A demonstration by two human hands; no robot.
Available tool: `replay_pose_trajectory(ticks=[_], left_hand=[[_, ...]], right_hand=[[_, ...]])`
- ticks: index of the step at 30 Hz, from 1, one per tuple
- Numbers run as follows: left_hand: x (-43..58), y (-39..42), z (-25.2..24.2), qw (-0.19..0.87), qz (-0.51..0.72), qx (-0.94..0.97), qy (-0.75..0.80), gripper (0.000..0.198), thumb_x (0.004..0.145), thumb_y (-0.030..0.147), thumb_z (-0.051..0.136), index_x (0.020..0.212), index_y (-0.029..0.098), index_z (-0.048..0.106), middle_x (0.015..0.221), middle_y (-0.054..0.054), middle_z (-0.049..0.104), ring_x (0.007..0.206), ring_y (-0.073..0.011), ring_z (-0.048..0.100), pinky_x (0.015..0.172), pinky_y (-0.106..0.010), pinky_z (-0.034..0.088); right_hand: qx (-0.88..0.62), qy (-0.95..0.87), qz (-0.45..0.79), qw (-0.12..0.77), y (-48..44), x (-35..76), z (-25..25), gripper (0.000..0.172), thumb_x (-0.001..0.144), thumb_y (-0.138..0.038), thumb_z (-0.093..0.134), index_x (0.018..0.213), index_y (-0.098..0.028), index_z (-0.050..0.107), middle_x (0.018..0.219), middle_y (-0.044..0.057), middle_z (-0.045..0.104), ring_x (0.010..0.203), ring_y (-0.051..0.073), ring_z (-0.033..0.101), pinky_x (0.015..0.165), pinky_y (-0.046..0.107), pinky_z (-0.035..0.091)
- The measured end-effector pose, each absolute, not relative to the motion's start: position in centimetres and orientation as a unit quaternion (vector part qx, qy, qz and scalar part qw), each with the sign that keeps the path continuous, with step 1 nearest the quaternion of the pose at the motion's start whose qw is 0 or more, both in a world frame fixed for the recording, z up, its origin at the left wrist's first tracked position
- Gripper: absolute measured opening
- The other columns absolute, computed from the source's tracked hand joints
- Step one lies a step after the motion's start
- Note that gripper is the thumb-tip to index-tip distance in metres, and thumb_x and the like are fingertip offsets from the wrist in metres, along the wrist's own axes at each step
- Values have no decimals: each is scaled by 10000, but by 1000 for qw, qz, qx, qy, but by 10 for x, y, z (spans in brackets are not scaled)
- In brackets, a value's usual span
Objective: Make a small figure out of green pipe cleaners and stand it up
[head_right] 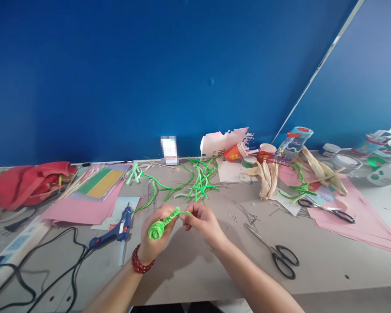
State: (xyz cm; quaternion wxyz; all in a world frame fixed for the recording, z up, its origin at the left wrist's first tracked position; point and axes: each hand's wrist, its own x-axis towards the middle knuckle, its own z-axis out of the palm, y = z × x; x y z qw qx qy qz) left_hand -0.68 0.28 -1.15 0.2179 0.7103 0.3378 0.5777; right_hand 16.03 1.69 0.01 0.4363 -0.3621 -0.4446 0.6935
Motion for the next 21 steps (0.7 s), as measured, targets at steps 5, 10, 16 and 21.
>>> replay_pose_trajectory(ticks=[5,10,16,21], left_hand=[[-7,5,-6,346,599,612,382,72,832,189,661,843,207,593,815,-34,657,732,-169,639,650,-286,525],[-4,8,1,524,576,499,380,168,760,254,737,743,184,585,738,0,596,702,-156,599,674,-287,518],[-3,7,1,565,569,478,360,146,773,239,729,749,188,595,719,12,590,695,-148,578,677,-279,501],[-5,7,-3,535,576,503,359,126,786,223,716,772,190,596,764,0,621,725,-152,604,689,-277,519]], right_hand=[[-353,-562,617,422,18,167,1,261,795,-390,728,887,-179,604,747,15,654,616,121,569,593,241,461],[-340,-777,303,435,18,174,8,203,891,-210,615,1093,-223,629,920,53,694,754,160,616,717,287,478],[-313,-826,177,433,20,174,9,94,929,-216,590,1000,-206,651,784,45,709,672,167,618,639,270,457],[-287,-832,169,444,21,174,7,102,942,-208,576,1017,-210,643,780,41,712,722,179,639,687,284,472]])
